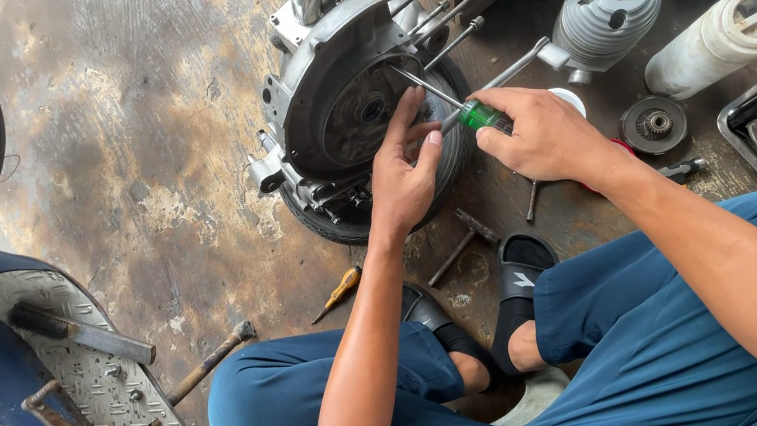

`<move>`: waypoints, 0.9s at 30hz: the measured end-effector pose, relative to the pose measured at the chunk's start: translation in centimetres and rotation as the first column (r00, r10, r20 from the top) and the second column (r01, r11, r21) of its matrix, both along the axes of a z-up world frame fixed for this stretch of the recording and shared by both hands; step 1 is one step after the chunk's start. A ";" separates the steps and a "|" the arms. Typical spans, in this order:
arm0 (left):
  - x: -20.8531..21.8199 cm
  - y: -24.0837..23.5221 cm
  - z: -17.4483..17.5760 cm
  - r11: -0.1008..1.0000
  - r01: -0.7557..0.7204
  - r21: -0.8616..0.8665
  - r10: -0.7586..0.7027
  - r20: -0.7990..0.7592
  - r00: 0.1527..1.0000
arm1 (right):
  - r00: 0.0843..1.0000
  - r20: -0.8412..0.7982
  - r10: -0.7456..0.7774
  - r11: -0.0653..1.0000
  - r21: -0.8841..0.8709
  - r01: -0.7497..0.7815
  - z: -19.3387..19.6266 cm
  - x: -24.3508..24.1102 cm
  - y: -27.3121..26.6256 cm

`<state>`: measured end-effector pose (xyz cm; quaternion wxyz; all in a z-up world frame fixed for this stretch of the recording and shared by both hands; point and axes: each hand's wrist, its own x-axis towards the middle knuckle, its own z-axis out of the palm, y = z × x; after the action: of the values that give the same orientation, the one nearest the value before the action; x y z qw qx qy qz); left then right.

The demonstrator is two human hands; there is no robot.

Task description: The person sits on the floor and uses a socket wrench to tighten bolts on a motorcycle engine casing. They then use a screwdriver to adjust a component inside the engine and continue to tighten bolts with the wrench.

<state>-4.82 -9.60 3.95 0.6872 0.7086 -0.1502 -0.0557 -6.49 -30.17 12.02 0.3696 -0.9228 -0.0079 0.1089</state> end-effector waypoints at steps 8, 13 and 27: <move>0.5 0.5 -1.3 0.999 -0.037 -0.006 0.037 -0.004 0.999 | 1.000 0.008 0.026 1.000 -0.001 -0.026 -0.6 0.3 0.4; 0.5 0.6 -1.1 0.999 -0.043 -0.012 0.043 -0.008 0.999 | 0.999 0.003 0.032 0.999 0.009 -0.032 -0.4 0.3 0.4; 0.7 0.1 -0.5 1.000 -0.004 -0.003 0.004 0.009 1.000 | 0.999 0.029 0.034 0.999 0.014 -0.035 0.4 0.5 0.2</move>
<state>-4.11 -9.47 3.47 0.6875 0.7083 -0.1519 -0.0507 -5.98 -29.97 12.40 0.3742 -0.9212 -0.0299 0.1021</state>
